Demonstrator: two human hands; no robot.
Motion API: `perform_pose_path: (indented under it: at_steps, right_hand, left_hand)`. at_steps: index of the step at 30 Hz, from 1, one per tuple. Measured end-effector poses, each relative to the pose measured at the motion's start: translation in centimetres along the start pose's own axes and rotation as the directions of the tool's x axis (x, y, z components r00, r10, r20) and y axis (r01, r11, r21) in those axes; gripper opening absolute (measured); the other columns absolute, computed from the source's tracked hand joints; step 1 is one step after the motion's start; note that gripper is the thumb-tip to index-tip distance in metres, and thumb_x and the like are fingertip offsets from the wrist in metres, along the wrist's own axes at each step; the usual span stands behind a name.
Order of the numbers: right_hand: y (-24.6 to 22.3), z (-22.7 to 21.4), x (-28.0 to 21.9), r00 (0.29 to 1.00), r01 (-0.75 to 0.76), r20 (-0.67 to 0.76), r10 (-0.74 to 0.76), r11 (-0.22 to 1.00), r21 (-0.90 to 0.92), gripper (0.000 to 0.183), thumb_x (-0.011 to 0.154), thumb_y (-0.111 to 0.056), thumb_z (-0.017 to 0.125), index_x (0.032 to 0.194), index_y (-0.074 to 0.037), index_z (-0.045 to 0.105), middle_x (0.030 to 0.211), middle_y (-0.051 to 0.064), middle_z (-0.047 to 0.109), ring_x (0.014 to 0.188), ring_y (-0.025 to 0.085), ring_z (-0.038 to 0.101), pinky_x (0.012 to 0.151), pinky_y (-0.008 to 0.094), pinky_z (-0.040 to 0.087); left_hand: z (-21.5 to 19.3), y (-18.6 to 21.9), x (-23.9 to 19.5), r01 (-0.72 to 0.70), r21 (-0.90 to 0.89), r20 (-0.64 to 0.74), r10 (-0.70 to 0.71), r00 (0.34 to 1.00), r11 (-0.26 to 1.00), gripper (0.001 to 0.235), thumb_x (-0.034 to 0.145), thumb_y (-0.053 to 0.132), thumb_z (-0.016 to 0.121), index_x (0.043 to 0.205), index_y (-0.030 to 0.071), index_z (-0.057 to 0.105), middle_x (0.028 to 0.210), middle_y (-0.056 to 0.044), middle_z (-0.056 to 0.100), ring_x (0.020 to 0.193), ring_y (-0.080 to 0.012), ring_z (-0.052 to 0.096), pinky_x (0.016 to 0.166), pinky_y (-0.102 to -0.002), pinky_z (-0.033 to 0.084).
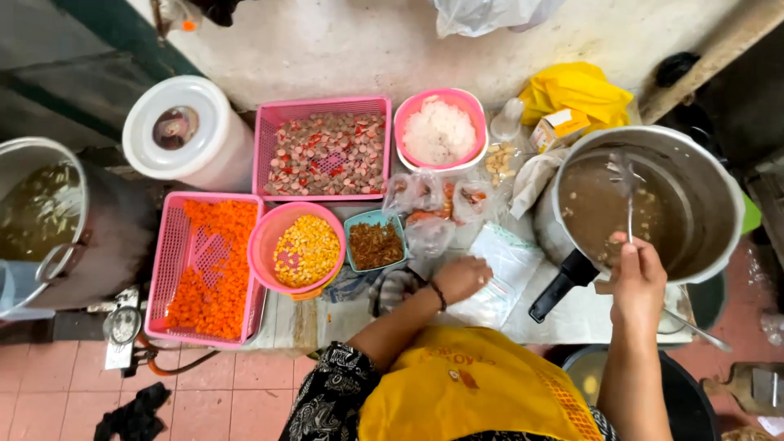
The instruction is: Portioning various food ingredients such as diced carrots, corn, and sliced sausages into individual plastic bags.
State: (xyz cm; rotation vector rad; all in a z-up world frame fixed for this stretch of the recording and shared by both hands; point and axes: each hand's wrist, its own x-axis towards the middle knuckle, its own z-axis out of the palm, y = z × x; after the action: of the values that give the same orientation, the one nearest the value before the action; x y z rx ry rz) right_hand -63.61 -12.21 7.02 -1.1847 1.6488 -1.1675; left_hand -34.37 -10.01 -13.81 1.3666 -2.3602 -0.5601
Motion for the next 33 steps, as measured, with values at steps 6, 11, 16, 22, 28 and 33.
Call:
perform_pose_path:
  at_steps: [6,11,16,22,28,33]
  right_hand:
    - [0.5,2.3,-0.9,0.978,-0.133,0.208,0.025,0.841,0.524,0.015,0.118,-0.021,0.046,0.113,-0.011,0.057,0.073,-0.005,0.037,0.059,0.006,0.028,0.048,0.022,0.021]
    - [-0.1,4.2,-2.9,0.960,-0.132,0.277,-0.030,0.826,0.548,0.012,0.119,-0.016,0.045,0.116,-0.009,0.054,0.080,-0.001,0.044,0.064,0.007,0.034,0.054,0.022,0.027]
    - [-1.6,6.5,-4.8,0.942,-0.144,0.334,-0.015,0.883,0.447,0.009,0.110,-0.008,0.045,0.116,-0.011,0.051,0.095,0.004,0.057,0.075,0.015,0.055,0.070,0.032,0.054]
    - [5.1,9.1,-2.7,0.885,-0.189,0.458,-0.089,0.829,0.527,0.007,0.118,-0.006,0.047,0.113,-0.009,0.051,0.098,0.005,0.055,0.082,0.013,0.051,0.075,0.032,0.049]
    - [5.8,12.5,-2.8,0.856,-0.146,0.509,-0.096,0.898,0.415,0.006,0.116,-0.006,0.051,0.119,-0.008,0.056,0.097,0.002,0.056,0.085,0.010,0.051,0.076,0.025,0.042]
    - [5.9,14.6,-3.5,0.812,-0.111,0.568,-0.135,0.920,0.377,0.005,0.111,-0.010,0.059,0.107,-0.007,0.060,0.078,-0.001,0.049,0.069,0.007,0.041,0.062,0.024,0.033]
  left_hand:
    - [6.2,-2.0,-5.1,-0.124,-0.037,0.324,0.129,0.937,0.992,0.016,0.082,0.021,0.067,0.097,0.018,0.072,0.108,-0.009,0.065,0.104,-0.0311,0.065,0.084,-0.046,0.053]
    - [4.6,-0.5,-6.2,0.085,0.046,0.303,-0.095,0.948,0.995,0.019,0.095,0.020,0.064,0.112,0.012,0.066,0.115,-0.012,0.062,0.107,-0.0325,0.064,0.083,-0.047,0.054]
    - [5.5,1.8,-8.0,-0.259,0.115,0.318,0.212,0.924,0.959,0.025,0.091,0.027,0.069,0.116,0.025,0.067,0.127,-0.004,0.059,0.123,-0.0233,0.059,0.095,-0.043,0.053]
    - [3.5,2.8,-10.0,-0.069,0.216,0.054,0.058,0.997,0.974,0.056,0.071,0.040,0.072,0.126,0.028,0.066,0.140,-0.004,0.054,0.130,-0.0249,0.047,0.094,-0.054,0.044]
    - [6.8,2.2,-10.1,-0.001,0.299,-0.116,0.037,0.993,0.954,0.017,0.091,0.030,0.069,0.109,0.028,0.071,0.138,0.003,0.060,0.143,-0.0173,0.047,0.099,-0.047,0.043]
    - [1.4,4.0,-7.6,0.070,-0.473,-0.384,-0.277,0.881,0.878,0.019,0.099,0.032,0.068,0.098,0.013,0.068,0.111,-0.001,0.065,0.108,-0.0212,0.062,0.089,-0.042,0.052]
